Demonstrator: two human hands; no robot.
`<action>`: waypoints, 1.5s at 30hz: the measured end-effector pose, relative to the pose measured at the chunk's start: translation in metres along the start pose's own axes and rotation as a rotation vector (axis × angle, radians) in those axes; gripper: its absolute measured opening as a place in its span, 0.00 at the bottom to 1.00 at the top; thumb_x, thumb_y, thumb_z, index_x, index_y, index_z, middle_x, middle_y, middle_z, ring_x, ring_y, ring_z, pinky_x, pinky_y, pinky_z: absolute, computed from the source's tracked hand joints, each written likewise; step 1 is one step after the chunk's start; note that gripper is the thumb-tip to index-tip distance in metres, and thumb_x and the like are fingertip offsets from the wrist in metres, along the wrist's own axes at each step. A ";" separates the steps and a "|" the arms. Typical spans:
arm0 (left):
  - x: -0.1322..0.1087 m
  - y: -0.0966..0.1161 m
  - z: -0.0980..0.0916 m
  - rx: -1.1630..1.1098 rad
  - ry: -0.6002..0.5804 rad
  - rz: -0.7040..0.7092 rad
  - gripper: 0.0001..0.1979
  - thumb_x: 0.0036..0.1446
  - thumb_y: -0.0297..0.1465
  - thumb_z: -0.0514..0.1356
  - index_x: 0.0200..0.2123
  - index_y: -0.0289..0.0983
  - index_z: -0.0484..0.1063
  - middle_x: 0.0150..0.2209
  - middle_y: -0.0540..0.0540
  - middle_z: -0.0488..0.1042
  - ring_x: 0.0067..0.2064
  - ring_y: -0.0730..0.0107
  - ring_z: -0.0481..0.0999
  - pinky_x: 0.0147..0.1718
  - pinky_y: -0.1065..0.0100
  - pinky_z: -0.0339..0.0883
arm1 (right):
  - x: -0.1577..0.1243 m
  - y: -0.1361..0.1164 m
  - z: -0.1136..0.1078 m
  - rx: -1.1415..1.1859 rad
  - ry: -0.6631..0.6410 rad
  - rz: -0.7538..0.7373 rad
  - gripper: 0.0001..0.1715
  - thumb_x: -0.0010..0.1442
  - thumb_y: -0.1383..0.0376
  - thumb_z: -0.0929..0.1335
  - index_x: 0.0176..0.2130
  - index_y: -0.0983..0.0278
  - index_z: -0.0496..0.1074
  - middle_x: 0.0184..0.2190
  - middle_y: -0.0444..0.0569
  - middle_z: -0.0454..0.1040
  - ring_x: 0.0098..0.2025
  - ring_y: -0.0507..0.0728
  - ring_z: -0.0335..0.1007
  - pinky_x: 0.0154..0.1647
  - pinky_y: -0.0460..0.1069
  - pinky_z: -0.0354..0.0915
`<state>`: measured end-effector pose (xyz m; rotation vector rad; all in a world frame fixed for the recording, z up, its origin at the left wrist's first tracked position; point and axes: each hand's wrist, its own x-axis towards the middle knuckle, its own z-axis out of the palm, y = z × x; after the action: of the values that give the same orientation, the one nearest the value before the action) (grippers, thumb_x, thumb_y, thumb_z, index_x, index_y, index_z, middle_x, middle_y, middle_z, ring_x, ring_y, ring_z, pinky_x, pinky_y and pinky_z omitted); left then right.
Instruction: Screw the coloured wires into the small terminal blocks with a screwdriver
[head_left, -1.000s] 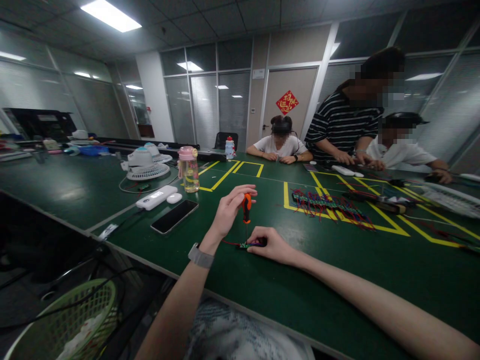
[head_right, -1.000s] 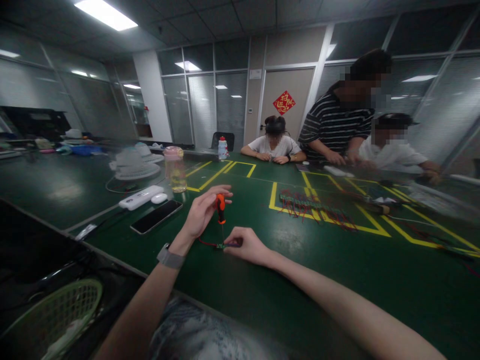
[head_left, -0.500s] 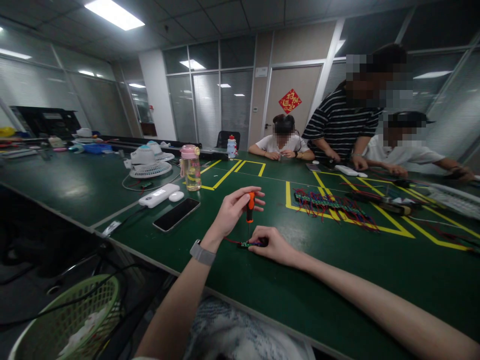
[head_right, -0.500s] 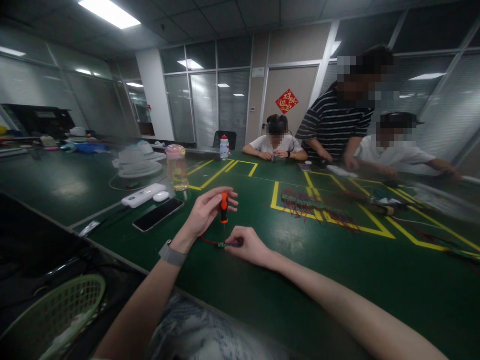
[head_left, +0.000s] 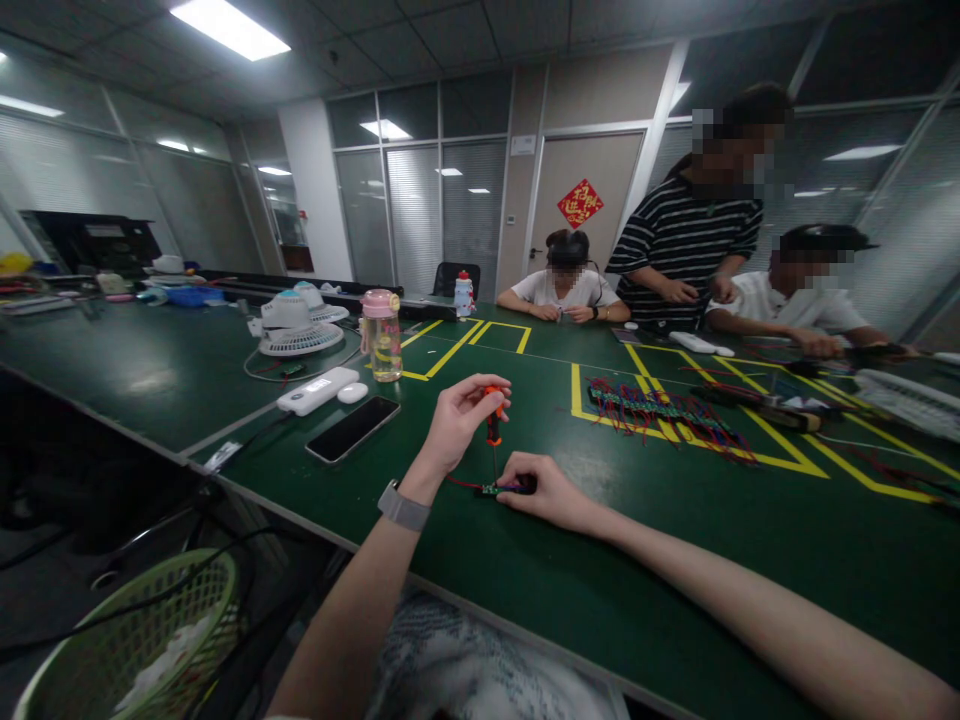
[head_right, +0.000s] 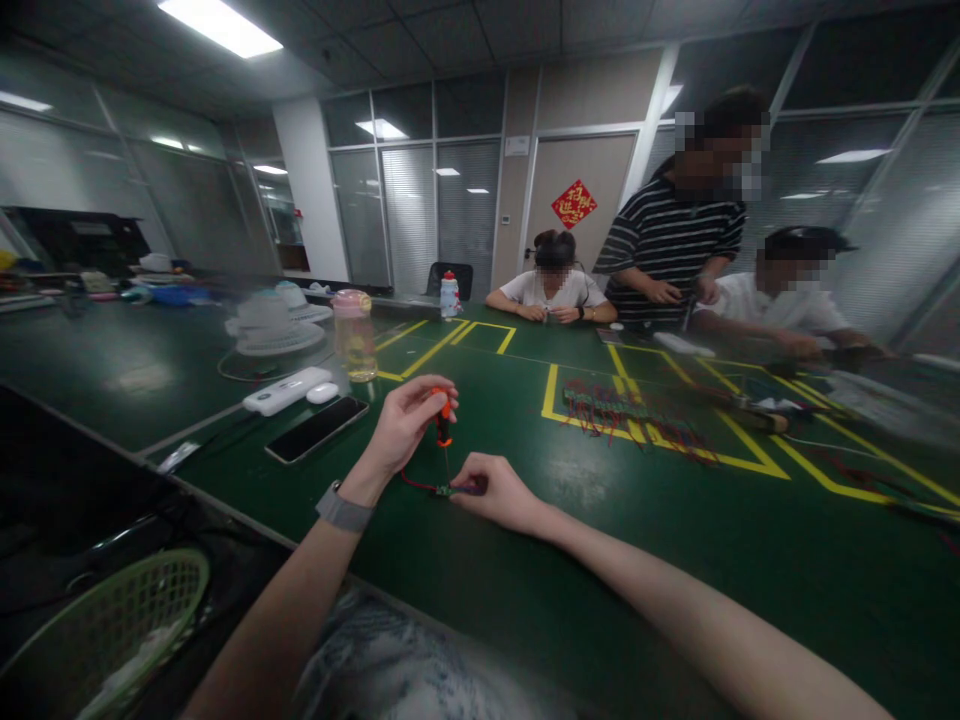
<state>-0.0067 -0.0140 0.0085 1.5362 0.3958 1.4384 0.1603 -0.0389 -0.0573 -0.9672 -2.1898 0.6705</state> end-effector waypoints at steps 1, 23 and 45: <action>0.000 -0.001 -0.001 0.054 0.026 0.032 0.09 0.50 0.32 0.64 0.36 0.35 0.74 0.34 0.47 0.72 0.31 0.75 0.71 0.32 0.72 0.67 | 0.000 0.000 0.000 0.001 -0.002 -0.003 0.04 0.51 0.67 0.71 0.30 0.66 0.74 0.28 0.45 0.70 0.29 0.50 0.64 0.30 0.45 0.60; 0.000 0.004 0.001 -0.195 -0.103 -0.113 0.16 0.56 0.33 0.59 0.47 0.36 0.71 0.44 0.41 0.73 0.40 0.65 0.75 0.39 0.63 0.69 | -0.003 -0.001 0.005 0.008 0.036 0.049 0.03 0.51 0.67 0.70 0.31 0.66 0.74 0.29 0.46 0.70 0.30 0.52 0.65 0.32 0.46 0.62; 0.002 0.004 0.000 0.112 0.003 0.073 0.14 0.61 0.35 0.53 0.43 0.36 0.74 0.47 0.42 0.70 0.45 0.66 0.73 0.41 0.66 0.70 | -0.004 0.002 0.005 -0.015 0.029 0.024 0.04 0.53 0.67 0.70 0.31 0.66 0.74 0.30 0.47 0.70 0.32 0.52 0.65 0.34 0.47 0.62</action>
<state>-0.0079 -0.0144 0.0130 1.6536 0.4321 1.4963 0.1596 -0.0416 -0.0639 -1.0061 -2.1639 0.6481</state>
